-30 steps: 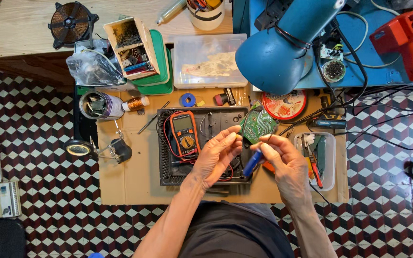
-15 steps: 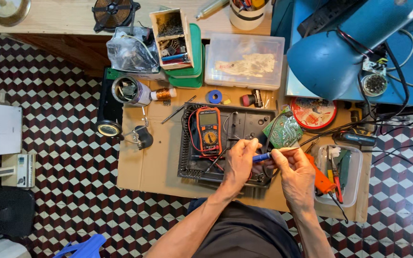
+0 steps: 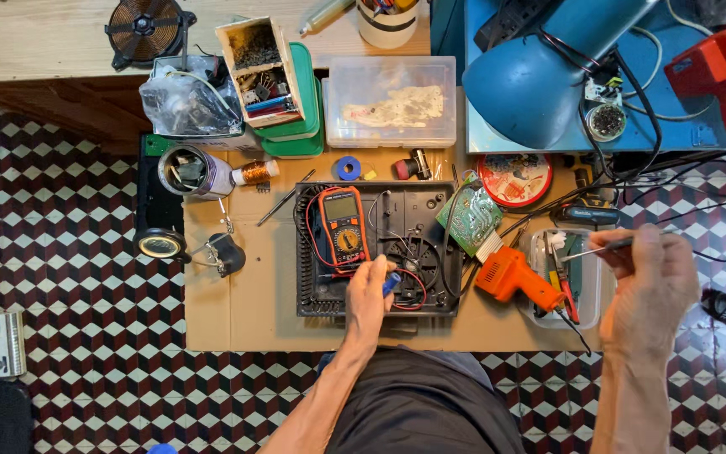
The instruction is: The person uses a magnifying glass to inspect small electronic components in a parts box, then handles a circuit board and uses pliers and a screwdriver to manipulate components. The person also uses a multimeter to test connections.
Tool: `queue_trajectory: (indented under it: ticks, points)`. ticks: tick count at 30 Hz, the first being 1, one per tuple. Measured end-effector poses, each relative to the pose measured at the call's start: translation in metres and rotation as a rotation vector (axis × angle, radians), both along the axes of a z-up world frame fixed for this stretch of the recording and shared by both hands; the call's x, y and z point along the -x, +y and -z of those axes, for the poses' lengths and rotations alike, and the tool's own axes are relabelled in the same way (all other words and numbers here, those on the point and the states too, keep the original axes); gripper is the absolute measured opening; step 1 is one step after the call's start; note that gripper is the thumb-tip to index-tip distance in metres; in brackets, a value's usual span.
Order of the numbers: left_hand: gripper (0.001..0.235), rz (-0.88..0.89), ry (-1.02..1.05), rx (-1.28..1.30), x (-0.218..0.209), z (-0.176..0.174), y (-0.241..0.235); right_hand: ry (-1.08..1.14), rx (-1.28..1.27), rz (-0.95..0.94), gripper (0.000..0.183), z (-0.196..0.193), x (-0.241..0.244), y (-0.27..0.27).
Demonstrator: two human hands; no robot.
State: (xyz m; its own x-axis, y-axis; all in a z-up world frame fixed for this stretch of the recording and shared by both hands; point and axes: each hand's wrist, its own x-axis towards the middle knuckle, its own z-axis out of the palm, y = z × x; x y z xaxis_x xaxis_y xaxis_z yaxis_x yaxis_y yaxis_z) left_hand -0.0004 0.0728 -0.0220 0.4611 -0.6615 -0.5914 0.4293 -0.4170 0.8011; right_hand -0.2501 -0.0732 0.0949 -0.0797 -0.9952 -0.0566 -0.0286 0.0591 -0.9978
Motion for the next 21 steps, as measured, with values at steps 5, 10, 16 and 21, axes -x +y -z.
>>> queue_trajectory:
  ticks: [5, 10, 16, 21]
  points:
    - [0.037, 0.059, 0.044, 0.193, -0.014, -0.013, -0.022, 0.087, -0.354, -0.351, 0.041, -0.001, -0.046, 0.042]
    - [0.039, 0.128, 0.025, 0.317, -0.018, -0.03, -0.037, -0.127, -0.521, -0.494, 0.041, -0.005, -0.085, 0.064]
    - [0.037, 0.185, 0.068, 0.349, -0.025, -0.046, -0.045, 0.322, -0.311, -0.716, 0.021, -0.019, -0.091, 0.061]
    - [0.038, 0.242, -0.013, 0.361, -0.026, -0.054, -0.047, 0.404, -0.241, -0.74, 0.022, -0.023, -0.096, 0.055]
